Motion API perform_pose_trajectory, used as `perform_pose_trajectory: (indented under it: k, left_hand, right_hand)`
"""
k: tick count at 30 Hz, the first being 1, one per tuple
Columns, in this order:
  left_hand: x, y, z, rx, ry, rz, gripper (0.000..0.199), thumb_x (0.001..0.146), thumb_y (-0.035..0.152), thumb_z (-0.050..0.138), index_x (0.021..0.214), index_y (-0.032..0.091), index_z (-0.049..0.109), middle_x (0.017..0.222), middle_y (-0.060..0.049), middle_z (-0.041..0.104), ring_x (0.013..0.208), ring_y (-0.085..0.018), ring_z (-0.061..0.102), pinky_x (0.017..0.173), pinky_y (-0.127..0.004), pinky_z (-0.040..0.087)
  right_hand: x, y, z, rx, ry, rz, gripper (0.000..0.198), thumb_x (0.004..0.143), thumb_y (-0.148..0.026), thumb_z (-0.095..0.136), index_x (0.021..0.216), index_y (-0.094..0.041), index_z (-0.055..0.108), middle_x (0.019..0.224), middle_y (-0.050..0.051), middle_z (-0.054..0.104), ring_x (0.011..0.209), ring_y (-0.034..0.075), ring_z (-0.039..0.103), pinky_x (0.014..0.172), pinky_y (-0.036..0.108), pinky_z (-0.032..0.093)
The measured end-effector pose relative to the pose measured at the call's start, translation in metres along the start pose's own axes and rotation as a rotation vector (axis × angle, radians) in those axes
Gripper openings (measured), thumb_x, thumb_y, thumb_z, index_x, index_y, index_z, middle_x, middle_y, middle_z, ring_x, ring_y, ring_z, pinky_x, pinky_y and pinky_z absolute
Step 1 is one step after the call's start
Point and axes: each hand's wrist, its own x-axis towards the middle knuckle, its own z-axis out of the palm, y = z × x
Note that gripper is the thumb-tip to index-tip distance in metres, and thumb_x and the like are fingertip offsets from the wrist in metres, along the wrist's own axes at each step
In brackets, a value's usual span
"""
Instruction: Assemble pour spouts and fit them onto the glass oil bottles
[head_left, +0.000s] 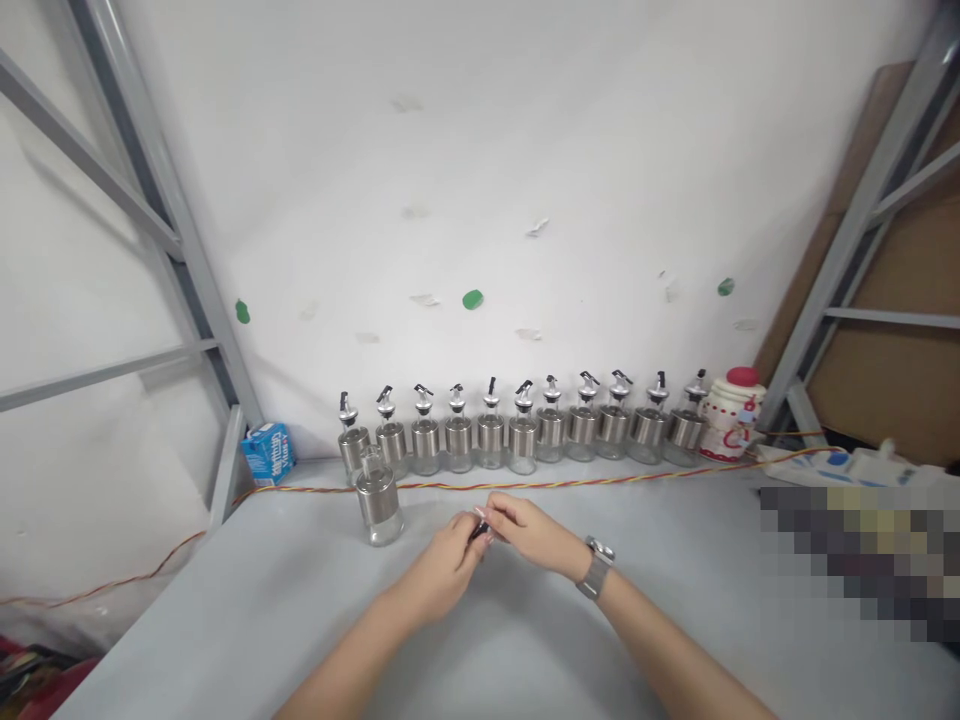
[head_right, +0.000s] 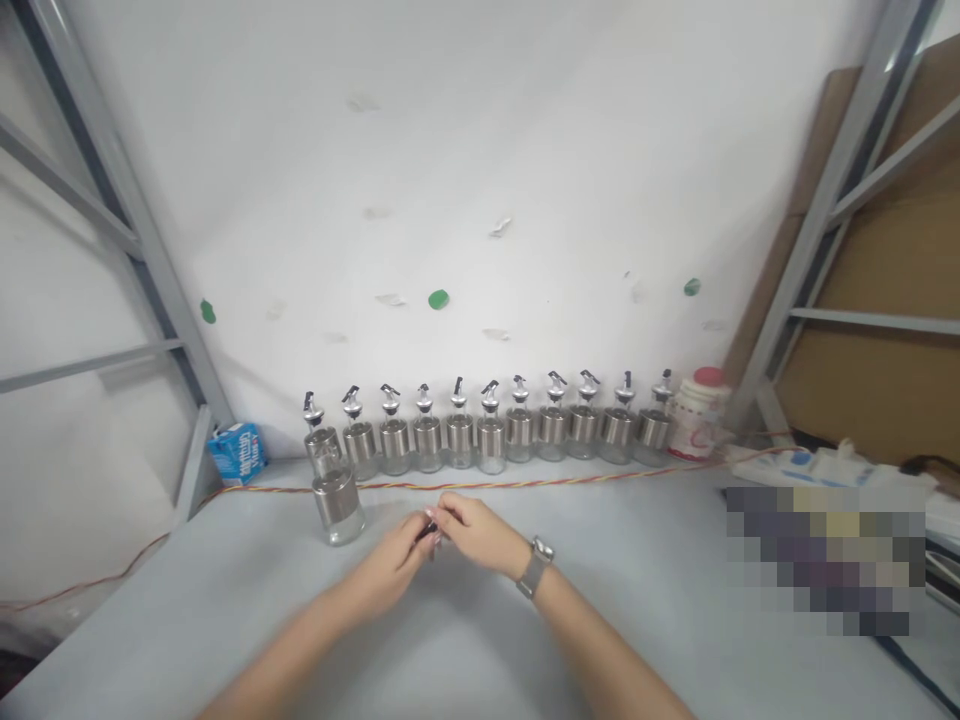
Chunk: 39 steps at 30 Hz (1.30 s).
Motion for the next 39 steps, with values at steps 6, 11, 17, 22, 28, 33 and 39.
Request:
perform_pose_trajectory:
  k: [6, 11, 17, 22, 28, 33, 39]
  left_hand:
    - [0.000, 0.003, 0.000, -0.021, 0.028, -0.004, 0.023, 0.086, 0.035, 0.029, 0.083, 0.020, 0.046, 0.083, -0.003, 0.051, 0.076, -0.016, 0.046, 0.070, -0.027, 0.035]
    - [-0.001, 0.004, 0.000, -0.019, 0.034, -0.020, 0.025, 0.085, 0.037, 0.030, 0.087, 0.019, 0.047, 0.089, -0.005, 0.051, 0.081, -0.017, 0.045, 0.074, -0.027, 0.035]
    - [-0.002, 0.002, 0.001, -0.026, -0.009, -0.052, 0.029, 0.085, 0.040, 0.030, 0.095, 0.018, 0.047, 0.094, -0.006, 0.052, 0.086, -0.017, 0.046, 0.077, -0.028, 0.035]
    - [-0.001, -0.005, 0.003, -0.049, -0.030, -0.076, 0.034, 0.084, 0.043, 0.032, 0.100, 0.018, 0.047, 0.098, -0.006, 0.053, 0.087, -0.017, 0.046, 0.078, -0.028, 0.035]
    - [0.001, -0.008, 0.005, -0.065, -0.025, -0.077, 0.035, 0.084, 0.043, 0.031, 0.099, 0.017, 0.047, 0.094, -0.005, 0.054, 0.083, -0.016, 0.047, 0.075, -0.029, 0.037]
    - [0.000, -0.007, 0.005, -0.040, -0.019, -0.068, 0.034, 0.084, 0.043, 0.030, 0.097, 0.017, 0.047, 0.093, -0.005, 0.053, 0.083, -0.016, 0.047, 0.076, -0.029, 0.037]
    - [-0.001, -0.004, 0.003, 0.015, 0.006, -0.057, 0.030, 0.084, 0.042, 0.030, 0.092, 0.018, 0.045, 0.091, -0.005, 0.051, 0.083, -0.016, 0.046, 0.075, -0.028, 0.037]
  right_hand:
    - [-0.004, -0.005, -0.003, -0.219, 0.040, -0.016, 0.031, 0.085, -0.042, 0.035, 0.065, -0.020, 0.044, 0.058, -0.003, 0.046, 0.055, 0.011, 0.041, 0.051, 0.023, 0.028]
    - [-0.001, 0.002, -0.004, -0.233, 0.014, 0.039, 0.034, 0.084, -0.044, 0.035, 0.061, -0.019, 0.041, 0.055, -0.004, 0.042, 0.052, 0.011, 0.037, 0.049, 0.023, 0.027]
    - [0.001, 0.006, -0.003, -0.095, -0.047, 0.061, 0.036, 0.083, -0.046, 0.036, 0.061, -0.018, 0.038, 0.058, -0.004, 0.037, 0.055, 0.010, 0.034, 0.051, 0.022, 0.030]
    - [0.001, 0.004, -0.005, -0.003, -0.107, 0.077, 0.031, 0.083, -0.044, 0.037, 0.066, -0.019, 0.038, 0.061, -0.004, 0.038, 0.057, 0.010, 0.034, 0.052, 0.021, 0.031]
    - [0.000, 0.006, -0.005, 0.062, -0.136, 0.094, 0.033, 0.082, -0.050, 0.037, 0.071, -0.019, 0.040, 0.059, -0.005, 0.038, 0.053, 0.009, 0.032, 0.049, 0.020, 0.029]
    - [0.001, 0.008, -0.005, 0.072, -0.158, 0.099, 0.038, 0.080, -0.055, 0.037, 0.068, -0.018, 0.039, 0.058, -0.005, 0.037, 0.052, 0.008, 0.032, 0.048, 0.020, 0.028]
    - [0.001, 0.009, -0.004, 0.043, -0.142, 0.099, 0.036, 0.082, -0.052, 0.036, 0.067, -0.019, 0.037, 0.058, -0.005, 0.037, 0.052, 0.008, 0.032, 0.047, 0.020, 0.027]
